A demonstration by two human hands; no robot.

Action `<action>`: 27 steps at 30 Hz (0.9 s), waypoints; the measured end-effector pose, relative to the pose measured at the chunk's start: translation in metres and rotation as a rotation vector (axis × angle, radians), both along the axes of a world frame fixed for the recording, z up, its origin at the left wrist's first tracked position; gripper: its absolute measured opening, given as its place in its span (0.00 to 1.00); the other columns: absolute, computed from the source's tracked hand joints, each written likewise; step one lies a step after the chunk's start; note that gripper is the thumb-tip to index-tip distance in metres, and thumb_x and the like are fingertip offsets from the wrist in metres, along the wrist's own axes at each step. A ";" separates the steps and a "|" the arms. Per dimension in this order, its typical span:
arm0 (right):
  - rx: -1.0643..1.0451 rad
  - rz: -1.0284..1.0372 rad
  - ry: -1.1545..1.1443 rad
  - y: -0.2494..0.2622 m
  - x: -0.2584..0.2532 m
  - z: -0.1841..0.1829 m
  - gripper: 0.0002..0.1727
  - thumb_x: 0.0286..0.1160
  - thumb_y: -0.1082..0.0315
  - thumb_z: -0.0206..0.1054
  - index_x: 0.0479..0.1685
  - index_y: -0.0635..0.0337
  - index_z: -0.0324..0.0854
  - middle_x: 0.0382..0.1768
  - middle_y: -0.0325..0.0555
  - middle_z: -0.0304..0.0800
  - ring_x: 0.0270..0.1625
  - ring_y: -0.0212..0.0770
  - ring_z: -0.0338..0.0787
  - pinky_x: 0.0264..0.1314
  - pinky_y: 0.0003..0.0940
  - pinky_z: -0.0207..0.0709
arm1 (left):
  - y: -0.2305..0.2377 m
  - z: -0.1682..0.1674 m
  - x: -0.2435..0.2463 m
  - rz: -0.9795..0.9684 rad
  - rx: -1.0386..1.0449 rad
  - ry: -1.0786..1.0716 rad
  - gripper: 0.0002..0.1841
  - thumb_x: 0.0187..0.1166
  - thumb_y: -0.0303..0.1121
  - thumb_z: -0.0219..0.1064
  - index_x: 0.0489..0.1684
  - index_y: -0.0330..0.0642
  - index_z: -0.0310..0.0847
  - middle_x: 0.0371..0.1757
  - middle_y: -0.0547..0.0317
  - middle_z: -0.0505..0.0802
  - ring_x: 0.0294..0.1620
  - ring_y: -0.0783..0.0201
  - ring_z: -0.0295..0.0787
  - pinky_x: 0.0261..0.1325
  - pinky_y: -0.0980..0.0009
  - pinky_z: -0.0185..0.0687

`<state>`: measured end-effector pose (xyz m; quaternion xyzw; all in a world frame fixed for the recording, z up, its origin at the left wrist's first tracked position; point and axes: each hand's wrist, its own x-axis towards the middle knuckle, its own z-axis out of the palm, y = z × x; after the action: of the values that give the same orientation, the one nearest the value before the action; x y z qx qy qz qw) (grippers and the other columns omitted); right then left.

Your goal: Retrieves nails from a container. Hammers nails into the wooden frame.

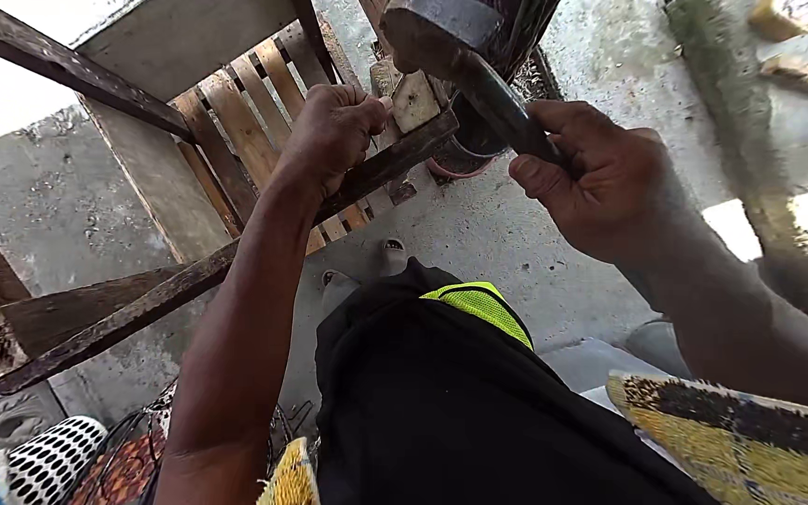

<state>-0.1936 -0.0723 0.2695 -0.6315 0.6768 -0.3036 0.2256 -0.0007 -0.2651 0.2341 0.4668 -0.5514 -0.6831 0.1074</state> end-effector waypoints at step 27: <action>-0.069 -0.150 -0.119 -0.002 0.025 0.033 0.20 0.89 0.52 0.59 0.67 0.54 0.76 0.29 0.30 0.79 0.20 0.23 0.77 0.19 0.23 0.76 | 0.016 0.028 0.041 0.218 0.102 0.307 0.14 0.91 0.29 0.53 0.31 0.42 0.77 0.21 0.66 0.78 0.11 0.78 0.58 0.11 0.84 0.50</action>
<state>-0.1682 -0.0744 0.3030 -0.5672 0.6968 -0.3799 0.2203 0.0404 -0.2491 0.2624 0.4191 -0.4392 -0.7577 0.2395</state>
